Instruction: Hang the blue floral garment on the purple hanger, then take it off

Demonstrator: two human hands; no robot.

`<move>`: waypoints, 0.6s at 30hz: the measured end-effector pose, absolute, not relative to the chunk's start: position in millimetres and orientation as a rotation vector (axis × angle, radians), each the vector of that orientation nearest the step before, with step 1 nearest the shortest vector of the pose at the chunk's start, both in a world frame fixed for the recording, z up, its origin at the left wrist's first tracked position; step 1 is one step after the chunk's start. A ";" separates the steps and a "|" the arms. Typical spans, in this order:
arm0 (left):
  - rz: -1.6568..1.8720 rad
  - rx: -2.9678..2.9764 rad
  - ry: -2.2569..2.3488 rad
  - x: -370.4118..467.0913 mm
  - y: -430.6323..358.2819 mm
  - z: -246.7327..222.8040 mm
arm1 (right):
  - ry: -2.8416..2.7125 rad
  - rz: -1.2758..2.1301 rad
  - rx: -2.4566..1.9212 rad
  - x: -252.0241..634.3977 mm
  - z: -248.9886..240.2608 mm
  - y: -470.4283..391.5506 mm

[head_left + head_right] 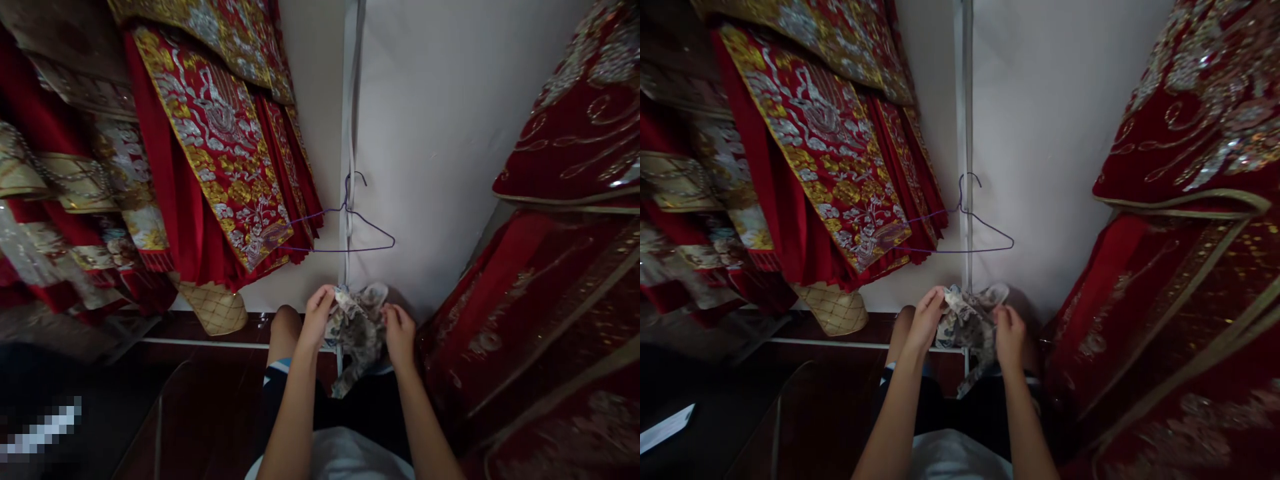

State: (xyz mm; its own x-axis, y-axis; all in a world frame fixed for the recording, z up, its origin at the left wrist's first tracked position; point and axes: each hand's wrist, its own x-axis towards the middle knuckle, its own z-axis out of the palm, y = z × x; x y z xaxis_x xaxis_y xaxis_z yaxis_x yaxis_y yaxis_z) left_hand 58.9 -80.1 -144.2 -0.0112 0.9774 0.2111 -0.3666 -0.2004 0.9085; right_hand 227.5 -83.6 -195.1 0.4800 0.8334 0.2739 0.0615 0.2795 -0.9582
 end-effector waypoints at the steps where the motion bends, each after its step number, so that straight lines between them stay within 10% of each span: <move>1: 1.454 1.131 0.803 62.4 -84.0 -139.5 | -1.018 0.692 -1.145 223.3 -187.9 -86.5; 18: 1.360 1.468 0.921 53.0 -90.9 -138.5 | -1.424 1.682 -0.964 181.6 -156.7 -115.7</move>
State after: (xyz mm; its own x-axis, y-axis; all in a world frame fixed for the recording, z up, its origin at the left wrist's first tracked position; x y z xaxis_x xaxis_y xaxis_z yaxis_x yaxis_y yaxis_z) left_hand 53.0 -90.9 -138.5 0.1155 0.9414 0.3168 -0.0546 -0.3125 0.9484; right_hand 181.6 -115.7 -156.7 -0.4611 0.8827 -0.0905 -0.0564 -0.1310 -0.9898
